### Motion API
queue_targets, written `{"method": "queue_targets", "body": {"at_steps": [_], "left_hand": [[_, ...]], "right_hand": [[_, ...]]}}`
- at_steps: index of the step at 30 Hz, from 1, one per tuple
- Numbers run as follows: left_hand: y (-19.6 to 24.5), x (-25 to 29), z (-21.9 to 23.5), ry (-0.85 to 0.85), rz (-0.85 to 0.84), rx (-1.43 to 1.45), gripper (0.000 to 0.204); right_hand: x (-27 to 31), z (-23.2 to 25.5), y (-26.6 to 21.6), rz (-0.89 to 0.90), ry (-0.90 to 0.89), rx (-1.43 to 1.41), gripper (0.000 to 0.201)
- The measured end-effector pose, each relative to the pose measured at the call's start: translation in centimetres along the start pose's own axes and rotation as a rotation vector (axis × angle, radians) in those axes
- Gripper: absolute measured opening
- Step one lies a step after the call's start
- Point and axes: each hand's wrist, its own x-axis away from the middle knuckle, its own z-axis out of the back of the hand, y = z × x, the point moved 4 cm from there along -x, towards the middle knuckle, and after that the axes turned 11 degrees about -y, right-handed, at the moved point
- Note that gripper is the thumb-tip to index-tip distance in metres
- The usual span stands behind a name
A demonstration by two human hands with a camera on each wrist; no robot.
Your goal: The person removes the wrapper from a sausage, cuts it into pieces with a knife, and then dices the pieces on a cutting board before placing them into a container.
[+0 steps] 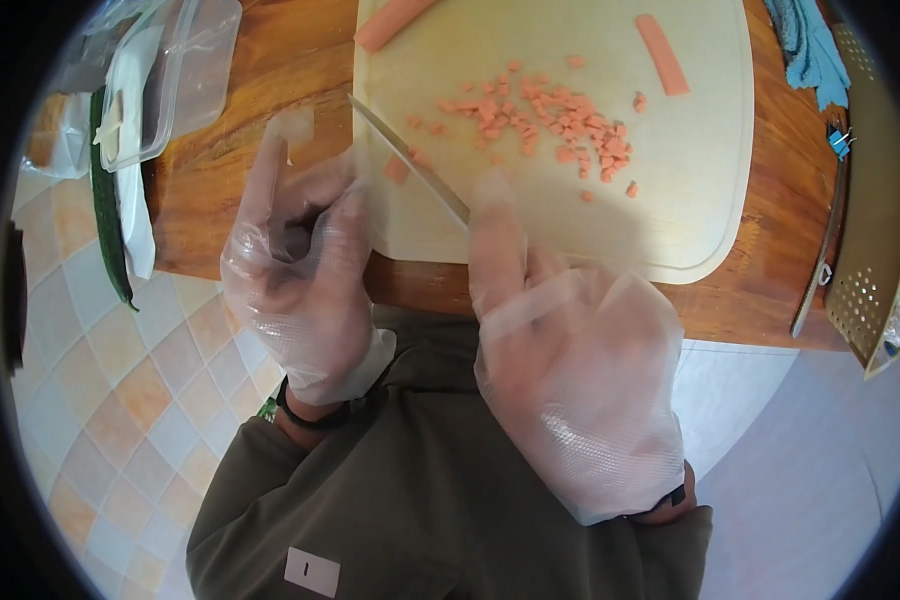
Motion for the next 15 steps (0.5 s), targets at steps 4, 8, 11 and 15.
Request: {"method": "queue_targets", "body": {"at_steps": [4, 8, 11, 15], "left_hand": [[0.92, 0.24, 0.07, -0.087, 0.126, -0.135, 0.068], [0.71, 0.28, 0.16, -0.140, 0.106, -0.164, 0.070], [0.69, 0.31, -0.12, -0.087, 0.151, -0.070, 0.069], [0.61, 0.36, -0.02, -0.069, 0.136, -0.069, 0.068]], "right_hand": [[-0.19, 0.15, 0.26, -0.001, -0.018, -0.021, 0.049], [-0.35, -0.01, 0.58, 0.013, 0.017, -0.130, 0.056], [-0.19, -0.14, 0.73, 0.054, 0.053, -0.136, 0.062], [-0.38, 0.28, 0.43, 0.032, -0.009, -0.125, 0.060]]}}
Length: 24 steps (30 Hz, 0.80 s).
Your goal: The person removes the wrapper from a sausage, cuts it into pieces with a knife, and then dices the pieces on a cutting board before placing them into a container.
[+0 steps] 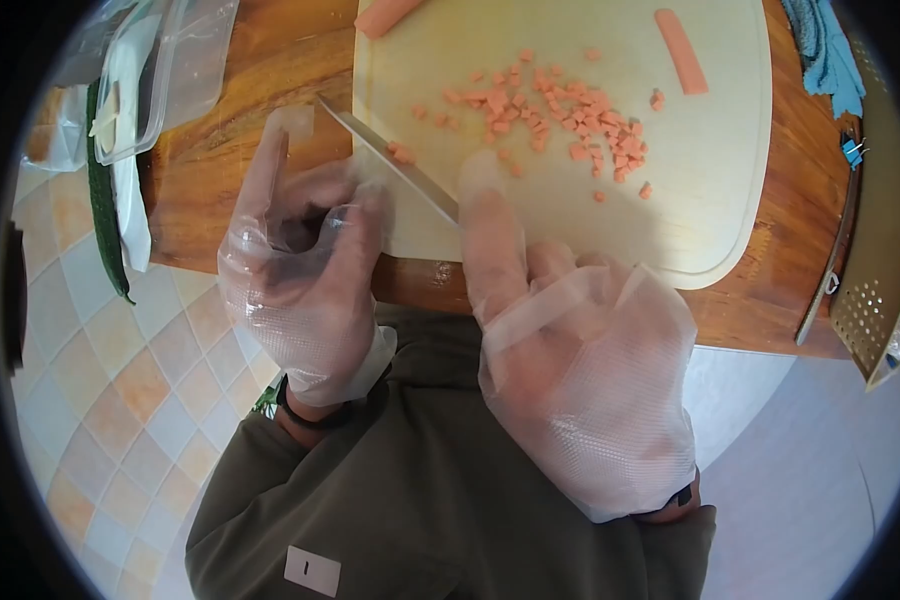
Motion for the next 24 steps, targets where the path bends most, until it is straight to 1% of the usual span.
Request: {"method": "queue_targets", "body": {"at_steps": [1, 4, 6, 8, 9, 11, 13, 14, 15, 17, 18, 19, 20, 24], "left_hand": [[0.1, 0.0, 0.0, -0.008, 0.029, -0.020, 0.068], [0.2, -0.1, -0.1, 0.000, 0.045, -0.017, 0.067], [0.3, -0.1, -0.1, -0.002, 0.025, -0.046, 0.067], [0.4, -0.1, -0.1, -0.007, 0.009, -0.074, 0.066], [0.4, -0.2, -0.2, 0.008, 0.003, -0.086, 0.065], [0.5, -0.2, -0.1, 0.019, 0.002, -0.099, 0.064], [0.7, -0.4, -0.2, -0.001, 0.053, -0.109, 0.062], [0.6, -0.5, -0.3, 0.000, 0.052, -0.107, 0.062], [0.4, -0.6, -0.3, 0.014, 0.034, -0.099, 0.061], [0.6, -0.6, -0.1, 0.034, 0.019, -0.096, 0.061], [0.9, -0.7, -0.1, 0.016, 0.049, -0.124, 0.060], [1.0, -0.8, -0.1, -0.003, 0.076, -0.151, 0.059], [1.0, -0.8, -0.1, -0.002, 0.074, -0.152, 0.059], [0.7, -0.6, -0.2, -0.015, 0.064, -0.118, 0.058]], "right_hand": [[0.0, -0.1, 0.0, -0.004, -0.007, 0.024, 0.058], [0.0, -0.3, -0.1, -0.011, -0.005, 0.058, 0.056], [0.0, -0.5, 0.0, -0.014, 0.007, 0.068, 0.054], [0.1, -0.6, -0.2, 0.017, 0.020, 0.181, 0.054], [0.1, -0.4, -0.4, 0.016, 0.018, 0.180, 0.054], [0.0, 0.1, -1.2, -0.026, -0.010, 0.293, 0.053], [0.0, -0.6, -1.3, -0.027, -0.037, 0.266, 0.053], [-0.1, -0.8, -1.2, -0.023, -0.058, 0.246, 0.053], [-0.2, -0.7, -1.3, -0.021, -0.054, 0.249, 0.053], [-0.4, -0.4, -1.3, -0.035, -0.029, 0.126, 0.051], [-0.3, -0.7, -1.5, -0.032, -0.029, 0.126, 0.051], [-0.2, -1.0, -1.6, -0.069, -0.007, 0.097, 0.050], [-0.2, -1.3, -1.5, -0.108, 0.016, 0.067, 0.049], [0.0, -1.6, -1.4, -0.127, 0.003, 0.018, 0.046]]}}
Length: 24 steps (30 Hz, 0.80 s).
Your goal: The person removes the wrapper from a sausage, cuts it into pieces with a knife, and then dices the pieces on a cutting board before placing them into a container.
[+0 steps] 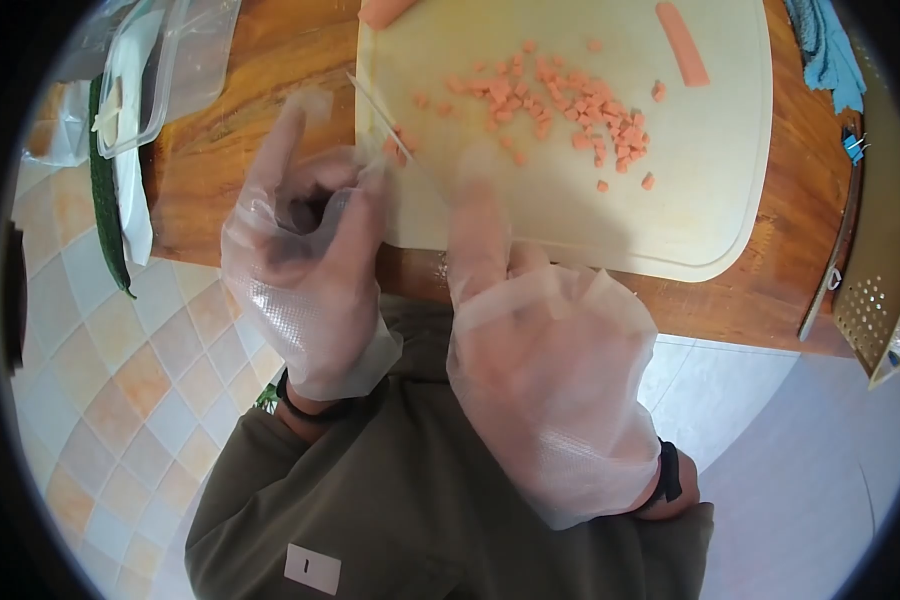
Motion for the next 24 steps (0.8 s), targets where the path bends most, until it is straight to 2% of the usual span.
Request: {"method": "queue_targets", "body": {"at_steps": [6, 8, 11, 13, 15, 17, 20, 22, 24], "left_hand": [[-0.9, 0.3, -0.1, 0.051, -0.065, 0.111, 0.057], [-0.9, 0.3, 0.0, 0.088, -0.082, 0.145, 0.056], [-0.6, 0.5, 0.3, 0.097, -0.077, 0.179, 0.059], [-0.5, 0.5, 0.4, 0.024, -0.009, 0.168, 0.063], [-0.7, 0.6, 0.3, 0.027, -0.004, 0.191, 0.064], [-0.7, 0.6, 0.2, 0.028, 0.000, 0.215, 0.065], [-0.7, 0.7, 0.1, 0.035, 0.004, 0.229, 0.066], [-0.7, 0.5, 0.2, 0.026, -0.074, 0.146, 0.066], [-0.5, 0.5, 0.1, 0.007, -0.066, 0.136, 0.065]], "right_hand": [[0.0, 0.9, 0.4, 0.024, -0.033, 0.018, 0.054], [0.1, 0.8, 0.5, 0.123, 0.038, -0.013, 0.057], [0.0, 0.7, 0.6, 0.146, 0.043, 0.006, 0.057], [-0.1, 0.7, 0.5, 0.134, 0.031, -0.028, 0.058], [-0.1, 0.7, 0.5, 0.123, 0.022, -0.063, 0.059], [-0.2, 0.5, 0.4, 0.100, 0.005, 0.096, 0.059], [-0.1, 1.1, 0.5, 0.100, 0.013, 0.039, 0.059], [0.0, 0.9, 0.4, 0.095, 0.012, 0.077, 0.060], [0.0, 0.9, 0.3, 0.092, 0.017, 0.116, 0.060]]}}
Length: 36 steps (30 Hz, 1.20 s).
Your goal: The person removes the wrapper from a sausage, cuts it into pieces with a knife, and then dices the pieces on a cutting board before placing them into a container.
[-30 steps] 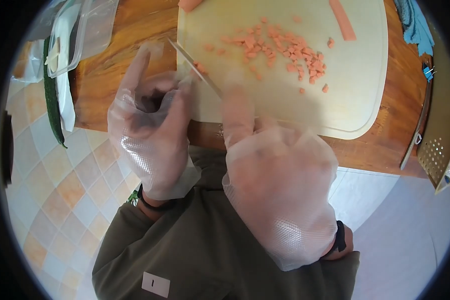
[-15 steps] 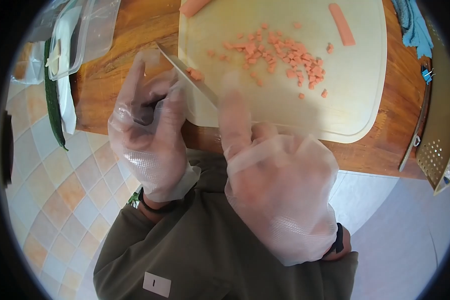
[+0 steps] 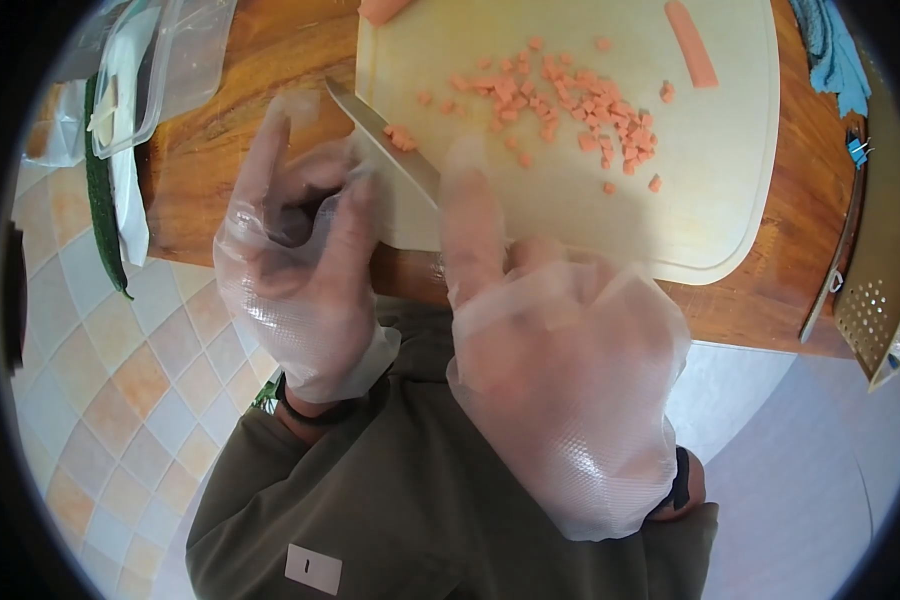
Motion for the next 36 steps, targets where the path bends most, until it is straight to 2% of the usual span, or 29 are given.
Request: {"method": "queue_targets", "body": {"at_steps": [4, 8, 14, 16, 20, 22, 25, 31, 34, 36], "left_hand": [[0.5, -0.3, 0.2, -0.046, -0.008, -0.130, 0.062], [0.8, -0.4, 0.0, -0.036, 0.020, -0.112, 0.060], [0.5, -0.1, 0.3, 0.022, 0.025, 0.030, 0.063], [0.0, 0.3, 0.6, -0.006, -0.009, -0.079, 0.064], [0.1, 0.3, 0.5, -0.010, -0.034, -0.052, 0.062], [-0.1, 0.4, 0.3, -0.068, -0.015, -0.154, 0.061], [-0.1, 0.2, 0.0, -0.102, -0.086, -0.171, 0.061], [0.4, 0.3, 0.2, -0.143, -0.038, -0.231, 0.066], [0.2, 0.2, 0.3, -0.117, -0.104, -0.171, 0.066], [0.1, 0.3, 0.3, -0.110, -0.080, -0.160, 0.067]], "right_hand": [[0.2, 0.1, 0.1, -0.010, -0.035, -0.053, 0.058], [0.3, 0.1, 0.3, -0.012, -0.031, -0.142, 0.056], [0.3, -0.3, 0.5, -0.001, 0.039, -0.100, 0.055], [0.3, -0.2, 0.6, 0.006, 0.032, -0.118, 0.055], [0.3, -0.1, 0.5, 0.035, 0.001, -0.098, 0.058], [0.3, -0.1, 0.6, 0.029, 0.015, -0.125, 0.058], [0.5, -0.3, 0.7, 0.021, 0.029, -0.134, 0.059], [0.5, -0.5, 0.7, 0.010, 0.026, -0.098, 0.057], [0.5, -0.2, 0.6, -0.005, 0.012, -0.102, 0.055], [0.4, 0.1, 0.7, -0.017, -0.006, -0.103, 0.054]]}}
